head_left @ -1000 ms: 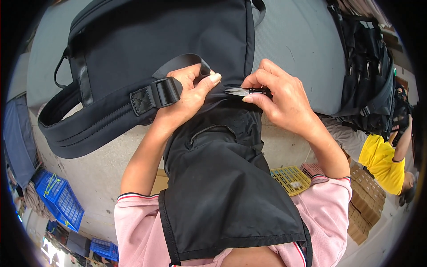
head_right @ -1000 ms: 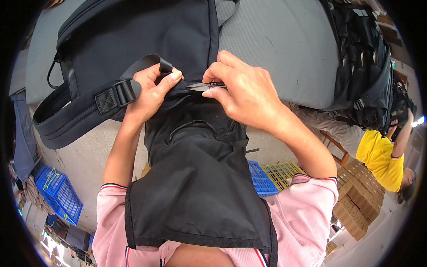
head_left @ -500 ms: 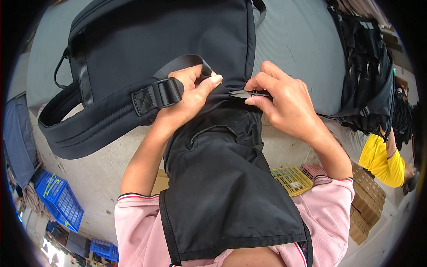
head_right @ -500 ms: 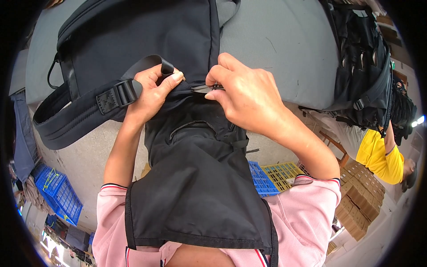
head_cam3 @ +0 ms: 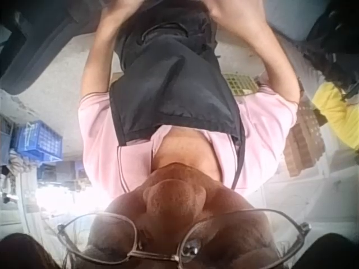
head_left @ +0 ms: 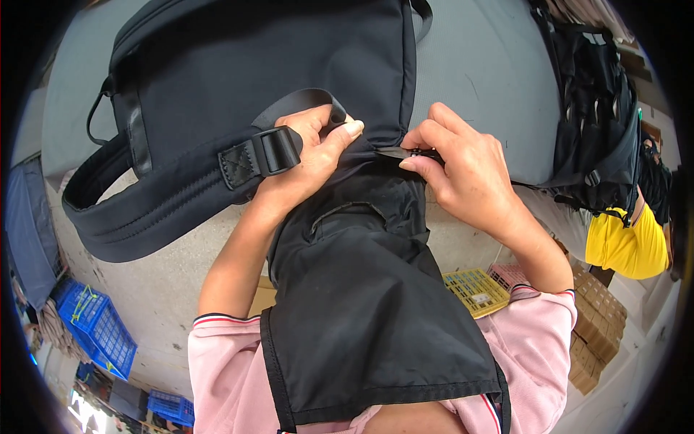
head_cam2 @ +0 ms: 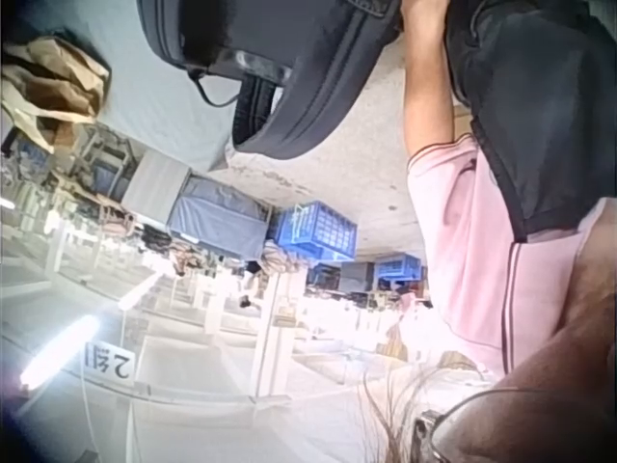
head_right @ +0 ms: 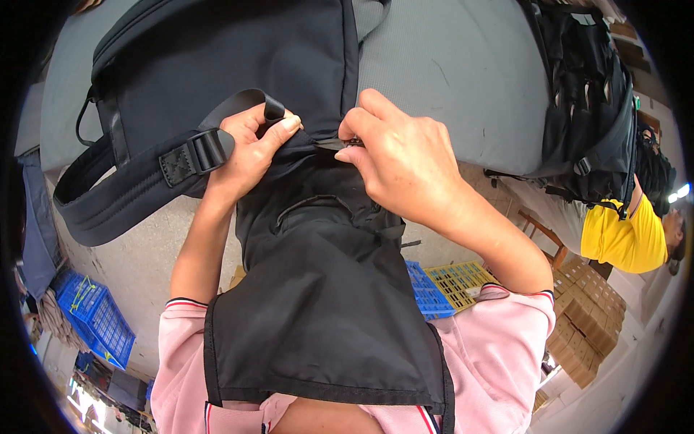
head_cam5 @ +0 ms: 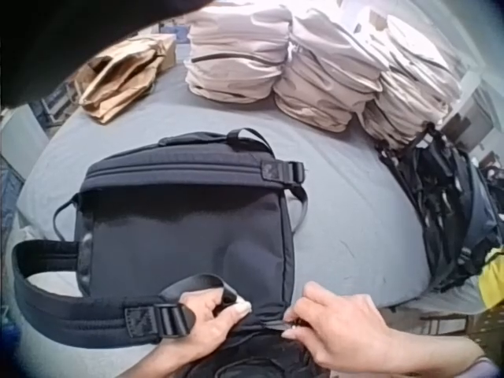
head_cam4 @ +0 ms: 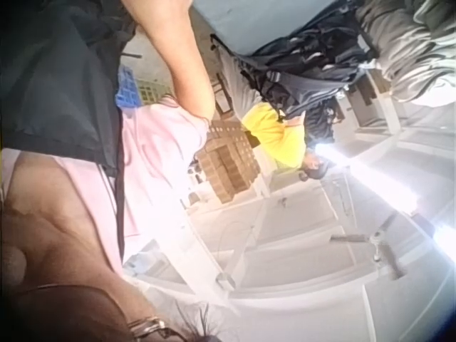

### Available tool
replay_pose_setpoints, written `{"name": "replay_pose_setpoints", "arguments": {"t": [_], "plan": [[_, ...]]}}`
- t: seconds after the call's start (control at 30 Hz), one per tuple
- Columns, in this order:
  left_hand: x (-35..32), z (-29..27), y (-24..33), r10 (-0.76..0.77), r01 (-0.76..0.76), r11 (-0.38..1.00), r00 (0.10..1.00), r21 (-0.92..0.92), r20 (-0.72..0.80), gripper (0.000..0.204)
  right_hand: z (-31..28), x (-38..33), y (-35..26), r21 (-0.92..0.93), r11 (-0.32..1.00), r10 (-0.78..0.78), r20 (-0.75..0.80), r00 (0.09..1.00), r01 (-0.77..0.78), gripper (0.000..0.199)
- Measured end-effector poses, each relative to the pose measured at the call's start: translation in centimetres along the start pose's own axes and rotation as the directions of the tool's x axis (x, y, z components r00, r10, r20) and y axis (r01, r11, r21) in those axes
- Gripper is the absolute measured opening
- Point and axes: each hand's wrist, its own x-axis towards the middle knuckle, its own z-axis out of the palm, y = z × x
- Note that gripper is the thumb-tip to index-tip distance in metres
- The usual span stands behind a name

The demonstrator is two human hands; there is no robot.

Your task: Trimming loose threads and adjusting straps on black backpacks using snips.

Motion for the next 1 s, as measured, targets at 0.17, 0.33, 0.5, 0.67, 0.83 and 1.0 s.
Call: {"name": "replay_pose_setpoints", "arguments": {"t": [0.17,0.33,0.5,0.67,0.83,1.0], "plan": [[-0.1,0.2,-0.1,0.021,-0.02,0.999,1.0,0.042,-0.014,0.016,-0.2,0.4,-0.2,-0.036,0.999,0.014,0.045,0.999,-0.013,0.016],[-0.1,0.2,-0.2,0.023,-0.022,0.999,0.999,0.046,-0.024,0.016,-0.2,0.6,-0.7,-0.084,0.996,0.047,0.079,0.996,-0.041,0.016],[-0.1,0.7,-0.3,0.095,-0.099,0.995,0.989,-0.031,-0.111,0.018,1.9,-0.1,2.1,0.68,0.664,0.365,0.067,0.929,-0.31,0.025],[-0.9,0.9,0.1,0.296,-0.276,0.955,0.913,0.11,-0.281,0.012,3.2,-0.3,0.1,0.374,0.924,0.167,-0.217,0.962,-0.076,0.042],[-2.3,-0.1,2.3,0.736,-0.665,0.674,0.57,0.321,-0.365,0.014,4.3,1.0,-0.8,0.313,0.943,0.033,-0.426,0.904,0.113,0.042],[-2.6,-1.6,6.4,0.788,-0.694,0.602,0.435,0.395,-0.436,0.01,3.8,2.4,-2.9,0.623,0.756,0.164,-0.479,0.862,0.203,0.038]]}}
